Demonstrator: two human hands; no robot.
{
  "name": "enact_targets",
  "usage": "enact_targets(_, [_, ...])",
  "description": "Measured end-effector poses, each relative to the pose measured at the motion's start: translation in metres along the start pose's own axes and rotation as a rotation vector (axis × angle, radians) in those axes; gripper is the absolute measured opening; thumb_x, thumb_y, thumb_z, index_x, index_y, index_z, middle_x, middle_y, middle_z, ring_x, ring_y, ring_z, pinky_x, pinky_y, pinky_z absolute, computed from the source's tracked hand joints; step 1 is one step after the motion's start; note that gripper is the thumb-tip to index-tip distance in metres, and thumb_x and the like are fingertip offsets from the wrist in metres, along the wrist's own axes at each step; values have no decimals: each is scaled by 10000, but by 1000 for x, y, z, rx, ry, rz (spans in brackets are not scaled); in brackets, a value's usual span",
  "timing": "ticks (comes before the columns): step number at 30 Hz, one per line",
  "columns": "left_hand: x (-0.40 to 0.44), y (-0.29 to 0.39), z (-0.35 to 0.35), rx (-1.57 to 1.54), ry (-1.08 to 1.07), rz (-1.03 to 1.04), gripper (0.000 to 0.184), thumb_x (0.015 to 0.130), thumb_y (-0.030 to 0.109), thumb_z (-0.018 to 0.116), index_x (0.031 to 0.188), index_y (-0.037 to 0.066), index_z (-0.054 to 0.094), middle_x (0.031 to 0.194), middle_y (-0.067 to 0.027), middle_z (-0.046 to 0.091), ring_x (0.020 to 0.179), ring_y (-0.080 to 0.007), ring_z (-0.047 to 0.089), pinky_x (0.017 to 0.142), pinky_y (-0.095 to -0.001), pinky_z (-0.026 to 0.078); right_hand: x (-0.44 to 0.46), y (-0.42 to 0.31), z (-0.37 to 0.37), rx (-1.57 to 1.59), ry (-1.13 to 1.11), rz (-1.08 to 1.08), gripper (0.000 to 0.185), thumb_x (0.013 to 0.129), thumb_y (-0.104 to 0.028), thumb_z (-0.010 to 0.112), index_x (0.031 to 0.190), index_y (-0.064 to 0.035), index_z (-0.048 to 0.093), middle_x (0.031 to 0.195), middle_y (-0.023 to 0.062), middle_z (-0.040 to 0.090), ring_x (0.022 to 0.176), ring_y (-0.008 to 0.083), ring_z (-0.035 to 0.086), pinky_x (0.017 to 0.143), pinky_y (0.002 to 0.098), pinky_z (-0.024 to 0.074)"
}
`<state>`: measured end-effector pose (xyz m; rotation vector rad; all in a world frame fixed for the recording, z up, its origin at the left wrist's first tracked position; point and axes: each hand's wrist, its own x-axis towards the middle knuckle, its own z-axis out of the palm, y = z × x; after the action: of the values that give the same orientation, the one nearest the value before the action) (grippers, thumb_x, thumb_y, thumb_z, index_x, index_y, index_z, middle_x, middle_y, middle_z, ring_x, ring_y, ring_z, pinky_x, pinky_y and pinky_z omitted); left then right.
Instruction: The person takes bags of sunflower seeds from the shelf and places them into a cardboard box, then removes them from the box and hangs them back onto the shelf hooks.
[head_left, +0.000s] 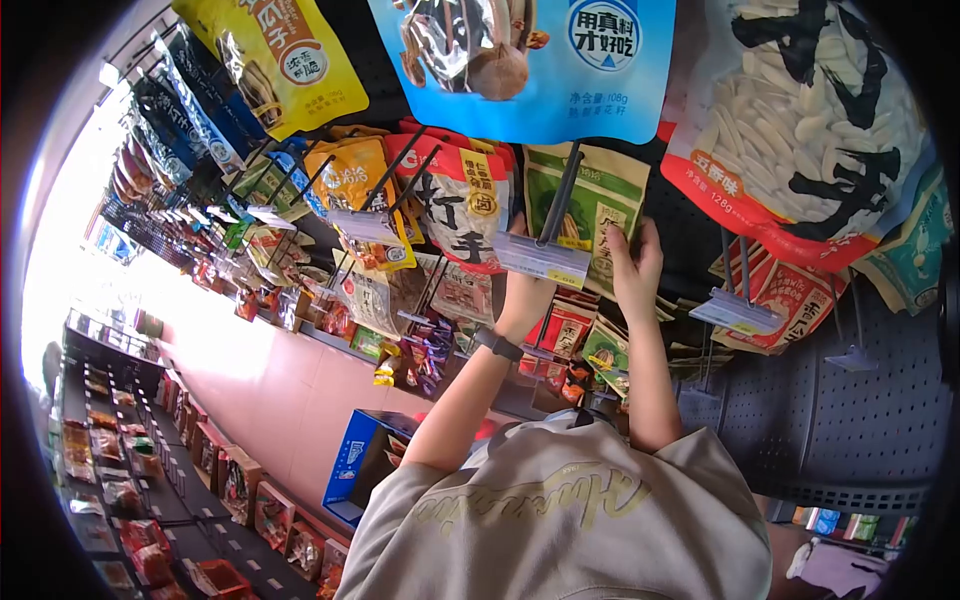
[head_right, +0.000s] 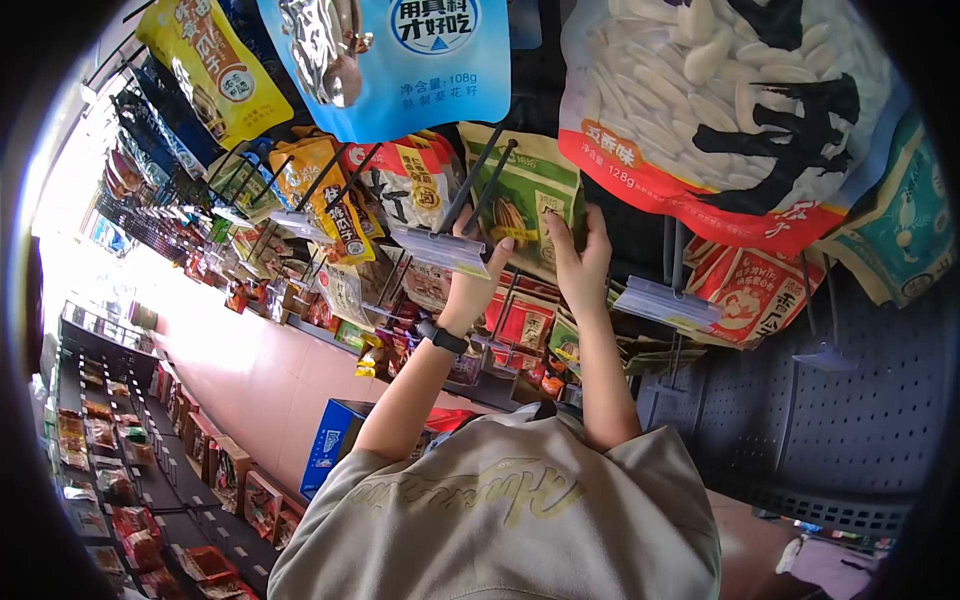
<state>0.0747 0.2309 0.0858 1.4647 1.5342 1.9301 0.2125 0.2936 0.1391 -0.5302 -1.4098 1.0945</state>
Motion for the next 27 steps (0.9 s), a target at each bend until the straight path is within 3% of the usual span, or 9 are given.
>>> enact_targets(4, [-12, 49, -9, 88, -87, -192, 446, 872, 165, 610, 1211, -22, 388, 1142, -117, 488, 1025, -170, 465, 867, -298, 388, -5, -26, -7, 54, -58, 33, 181, 891, -180, 595, 937, -21, 523, 807, -8, 543, 726, 36, 459, 657, 194, 385])
enact_targets(7, [-24, 46, -13, -103, -63, -274, 310, 893, 124, 572, 1130, -4, 419, 1079, -70, 511, 975, -118, 477, 845, -264, 394, -14, -43, -10, 82, -90, 71, 171, 896, -171, 585, 949, -21, 525, 826, -9, 562, 737, 27, 476, 659, 186, 392])
enact_targets(10, [-38, 66, -13, -251, 23, -222, 326, 901, 116, 555, 1164, 4, 398, 1081, -64, 509, 992, -116, 475, 859, -266, 394, -26, -51, -13, 107, -124, 127, 195, 895, -170, 587, 990, -11, 526, 881, 4, 580, 781, 37, 500, 694, 186, 405])
enact_targets(16, [-66, 87, -29, -177, -13, -248, 502, 897, 135, 556, 1310, -4, 307, 1172, -82, 494, 1054, -140, 467, 919, -279, 376, -49, -79, -8, 168, -106, 204, 197, 894, -167, 591, 1008, -19, 528, 921, 14, 592, 811, 42, 520, 709, 194, 425])
enact_targets(18, [-67, 95, -31, -201, 64, -174, 360, 877, 167, 603, 1117, -10, 401, 994, -91, 567, 889, -126, 523, 777, -258, 442, -54, -83, -4, 177, -110, 200, 185, 896, -168, 589, 990, -22, 527, 923, 13, 591, 812, 40, 515, 723, 195, 419])
enact_targets(23, [-75, 110, -47, -233, 50, -188, 384, 866, 182, 617, 1129, -1, 404, 993, -85, 566, 911, -127, 519, 800, -276, 439, -66, -95, 2, 161, -124, 173, 219, 898, -170, 581, 1027, -4, 522, 944, 15, 586, 840, 51, 508, 771, 202, 403])
enact_targets(27, [-82, 114, -63, -220, 10, -236, 430, 843, 225, 653, 1130, 5, 422, 999, -77, 566, 915, -124, 519, 805, -272, 437, -80, -88, 4, 201, -106, 226, 324, 896, -174, 575, 1152, 11, 502, 1037, 37, 566, 919, 86, 503, 840, 227, 383])
